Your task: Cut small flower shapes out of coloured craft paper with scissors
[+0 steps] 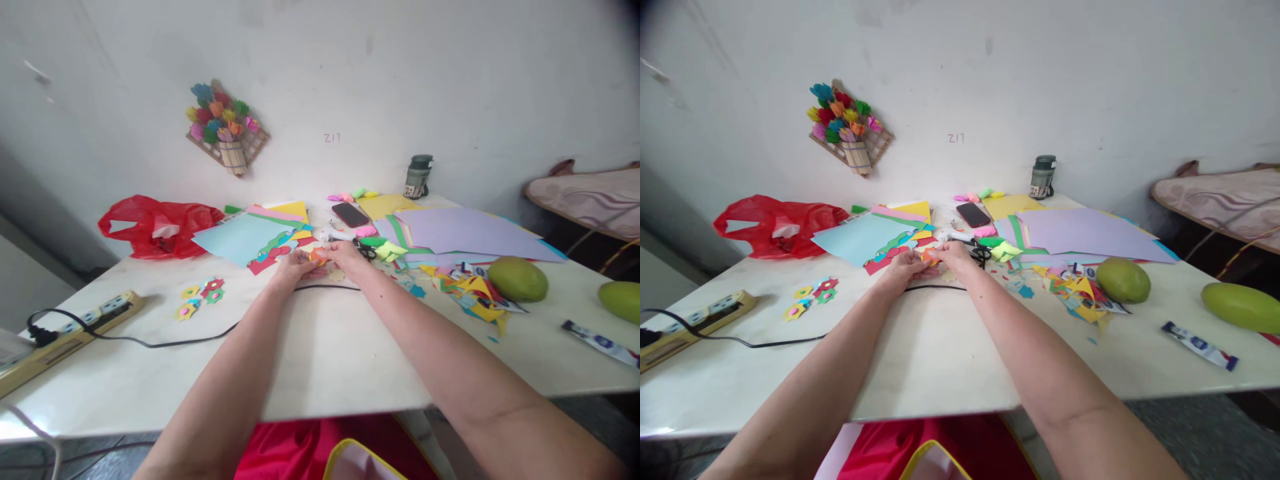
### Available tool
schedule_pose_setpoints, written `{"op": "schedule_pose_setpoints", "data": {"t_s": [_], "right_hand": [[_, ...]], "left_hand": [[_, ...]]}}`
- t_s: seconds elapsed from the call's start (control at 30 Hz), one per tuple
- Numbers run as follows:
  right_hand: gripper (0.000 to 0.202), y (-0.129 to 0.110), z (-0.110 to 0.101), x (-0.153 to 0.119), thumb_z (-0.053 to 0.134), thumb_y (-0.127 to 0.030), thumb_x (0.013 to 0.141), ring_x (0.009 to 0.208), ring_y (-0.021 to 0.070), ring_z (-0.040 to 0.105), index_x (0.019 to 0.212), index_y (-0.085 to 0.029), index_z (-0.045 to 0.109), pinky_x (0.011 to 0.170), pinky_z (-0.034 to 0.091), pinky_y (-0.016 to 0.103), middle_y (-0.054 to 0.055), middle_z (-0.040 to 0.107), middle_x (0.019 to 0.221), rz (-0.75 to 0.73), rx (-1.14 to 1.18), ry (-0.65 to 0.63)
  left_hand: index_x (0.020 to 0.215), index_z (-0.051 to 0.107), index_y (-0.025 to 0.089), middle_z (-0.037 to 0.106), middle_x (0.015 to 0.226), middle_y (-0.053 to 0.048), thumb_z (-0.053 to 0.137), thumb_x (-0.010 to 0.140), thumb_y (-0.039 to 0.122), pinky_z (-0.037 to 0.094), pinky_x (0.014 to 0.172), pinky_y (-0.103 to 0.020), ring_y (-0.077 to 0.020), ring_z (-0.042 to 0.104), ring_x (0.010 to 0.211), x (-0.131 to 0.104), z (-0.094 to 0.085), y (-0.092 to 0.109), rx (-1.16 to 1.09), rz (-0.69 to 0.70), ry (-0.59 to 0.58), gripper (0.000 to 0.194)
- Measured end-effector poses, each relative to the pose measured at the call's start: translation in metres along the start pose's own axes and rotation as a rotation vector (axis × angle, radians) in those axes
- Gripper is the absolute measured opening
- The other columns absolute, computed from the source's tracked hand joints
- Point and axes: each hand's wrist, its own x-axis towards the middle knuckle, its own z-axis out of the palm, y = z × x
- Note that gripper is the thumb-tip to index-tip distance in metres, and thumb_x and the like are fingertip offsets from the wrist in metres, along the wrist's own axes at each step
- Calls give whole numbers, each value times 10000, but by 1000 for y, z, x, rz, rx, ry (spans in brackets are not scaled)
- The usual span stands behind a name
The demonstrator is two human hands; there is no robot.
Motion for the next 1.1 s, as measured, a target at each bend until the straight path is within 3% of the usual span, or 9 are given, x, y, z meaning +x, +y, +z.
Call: {"op": "schedule_pose_setpoints", "data": {"t_s": [0.33,0.53,0.8,1.1], "right_hand": [[134,-5,2,-5,715,-221,629,527,90,527,656,-148,606,487,370,212,-5,627,614,82,42,-15],[320,-4,-4,-1,595,-477,767,621,146,603,747,-162,645,503,366,255,59,696,772,90,16,-6],[169,-5,-7,-3,684,-304,702,583,120,562,657,-148,636,517,397,231,24,644,625,44,-45,-65],[187,-6,-2,-5,722,-215,620,472,65,402,570,-153,553,489,344,230,-43,509,517,30,-83,27]], "left_hand": [[728,491,156,712,691,-69,811,619,275,566,702,-326,-210,710,688,0,0,1,-5,-8,3,359],[737,485,165,707,677,-43,810,614,238,560,701,-300,-193,707,669,1,0,1,-25,-10,29,355],[787,511,141,714,745,-64,821,610,240,564,758,-344,-202,708,700,0,-1,1,-45,-15,-7,370],[789,501,140,722,757,-69,811,630,210,576,757,-339,-201,713,718,-1,-1,2,-30,-19,-23,356]]}}
